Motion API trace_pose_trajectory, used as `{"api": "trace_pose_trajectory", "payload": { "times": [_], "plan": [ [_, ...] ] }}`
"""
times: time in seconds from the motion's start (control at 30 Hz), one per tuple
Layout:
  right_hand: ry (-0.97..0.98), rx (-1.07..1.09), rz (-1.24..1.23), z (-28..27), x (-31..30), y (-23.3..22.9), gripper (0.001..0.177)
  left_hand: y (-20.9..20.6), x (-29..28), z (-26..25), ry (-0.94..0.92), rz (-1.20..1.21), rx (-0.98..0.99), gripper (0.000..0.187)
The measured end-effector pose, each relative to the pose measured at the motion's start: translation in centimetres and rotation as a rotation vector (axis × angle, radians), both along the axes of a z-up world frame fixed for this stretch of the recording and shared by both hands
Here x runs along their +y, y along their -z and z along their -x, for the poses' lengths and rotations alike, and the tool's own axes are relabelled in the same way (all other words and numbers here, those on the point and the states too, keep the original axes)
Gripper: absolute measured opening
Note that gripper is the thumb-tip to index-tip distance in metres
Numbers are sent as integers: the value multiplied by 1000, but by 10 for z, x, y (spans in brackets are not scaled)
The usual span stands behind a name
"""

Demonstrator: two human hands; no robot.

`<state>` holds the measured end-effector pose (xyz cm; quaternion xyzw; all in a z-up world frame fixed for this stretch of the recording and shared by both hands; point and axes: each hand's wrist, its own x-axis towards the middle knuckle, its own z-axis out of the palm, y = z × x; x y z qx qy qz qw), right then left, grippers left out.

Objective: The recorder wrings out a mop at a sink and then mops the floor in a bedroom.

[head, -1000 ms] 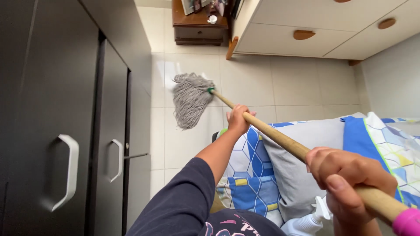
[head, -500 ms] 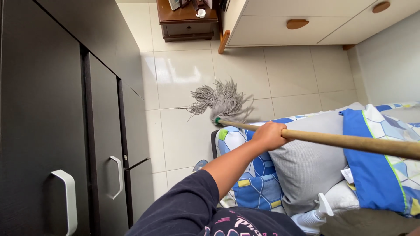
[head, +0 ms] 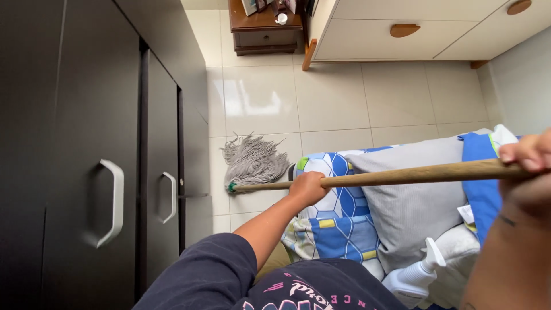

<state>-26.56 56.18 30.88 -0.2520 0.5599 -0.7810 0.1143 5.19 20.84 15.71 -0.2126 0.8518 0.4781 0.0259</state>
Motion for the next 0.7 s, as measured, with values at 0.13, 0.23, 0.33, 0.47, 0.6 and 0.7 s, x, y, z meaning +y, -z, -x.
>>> {"api": "trace_pose_trajectory", "payload": {
  "times": [0.13,0.23,0.33,0.47,0.6,0.7],
  "plan": [
    [-9,-106,143,-191,-108,-93,53,50,25,-61,-68,165,105,19],
    [29,-15,69,-269,-93,-122,27,38,54,-112,-115,155,100,18],
    [-34,24,53,-328,-40,-134,32,21,92,-145,-169,132,90,14],
    [-94,2,184,-374,15,-129,47,7,127,-145,-123,171,68,10],
    [-140,168,269,-423,22,-104,24,29,130,-139,-91,251,-2,28],
    [-228,312,263,-452,12,-78,21,58,119,-145,-186,244,-29,30]
  ]
}}
